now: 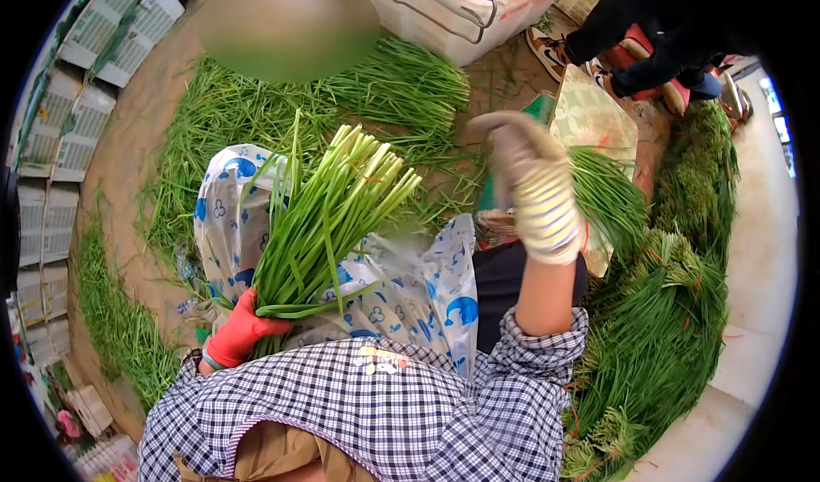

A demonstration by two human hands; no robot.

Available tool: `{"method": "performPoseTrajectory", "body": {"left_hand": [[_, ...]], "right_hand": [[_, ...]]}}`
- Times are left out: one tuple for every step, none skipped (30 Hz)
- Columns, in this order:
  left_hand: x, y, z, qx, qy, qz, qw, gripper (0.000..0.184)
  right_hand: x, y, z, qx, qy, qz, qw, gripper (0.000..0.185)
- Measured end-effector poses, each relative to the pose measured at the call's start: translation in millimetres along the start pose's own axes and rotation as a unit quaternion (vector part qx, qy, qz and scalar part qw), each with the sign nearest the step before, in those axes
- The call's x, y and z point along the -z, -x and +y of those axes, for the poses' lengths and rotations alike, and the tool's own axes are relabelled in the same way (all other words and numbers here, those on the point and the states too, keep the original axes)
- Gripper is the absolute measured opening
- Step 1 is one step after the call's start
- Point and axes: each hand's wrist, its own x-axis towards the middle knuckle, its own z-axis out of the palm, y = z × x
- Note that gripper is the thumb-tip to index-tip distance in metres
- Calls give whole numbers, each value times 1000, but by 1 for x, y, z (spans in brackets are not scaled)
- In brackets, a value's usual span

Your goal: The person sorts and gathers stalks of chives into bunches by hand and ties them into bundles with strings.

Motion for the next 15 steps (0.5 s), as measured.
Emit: {"method": "performPoseTrajectory", "body": {"left_hand": [[1,-1,-3,-10,-3,-5,1000,70],[1,-4,-8,-9,-6,-9,1000,70],[2,-6,-15,-45,-7,-27,999,72],[3,-6,-19,-81,-7,-44,996,75],[1,-5,-21,-81,-8,-45,996,75],[-2,-5,-24,-96,-9,-32,995,78],[-3,-5,-25,-111,-8,-17,994,81],[-1,-5,-28,-118,-19,-8,993,84],[1,-3,-27,-118,-16,-3,993,84],[4,-3,-25,-104,-5,-9,995,85],[6,-2,-25,-89,6,-16,996,85],[8,-2,-26,-95,7,-16,995,85],[8,-3,-27,-98,9,-16,995,85],[7,-3,-27,-99,6,-7,995,85],[7,-3,-28,-99,2,2,995,85]], "right_hand": [[-17,7,-8,-9,128,-65,990,21],[-34,8,-1,-11,152,-100,983,23],[-53,9,11,-11,175,-135,975,25],[-73,3,18,-4,366,-167,916,25],[-85,-4,28,3,542,-193,818,26],[-87,-3,51,48,448,-183,874,24],[-88,-2,69,93,347,-172,917,23],[-92,1,74,18,51,-149,987,22],[-85,1,60,-41,7,-149,988,19],[-77,1,52,-61,-31,-125,990,19],[-67,0,46,-83,-69,-100,989,19],[-56,5,42,-23,-179,-31,983,22],[-42,10,40,37,-285,39,957,26],[-13,4,48,71,-394,-52,915,31],[-3,2,51,91,-446,-96,885,34]]}}
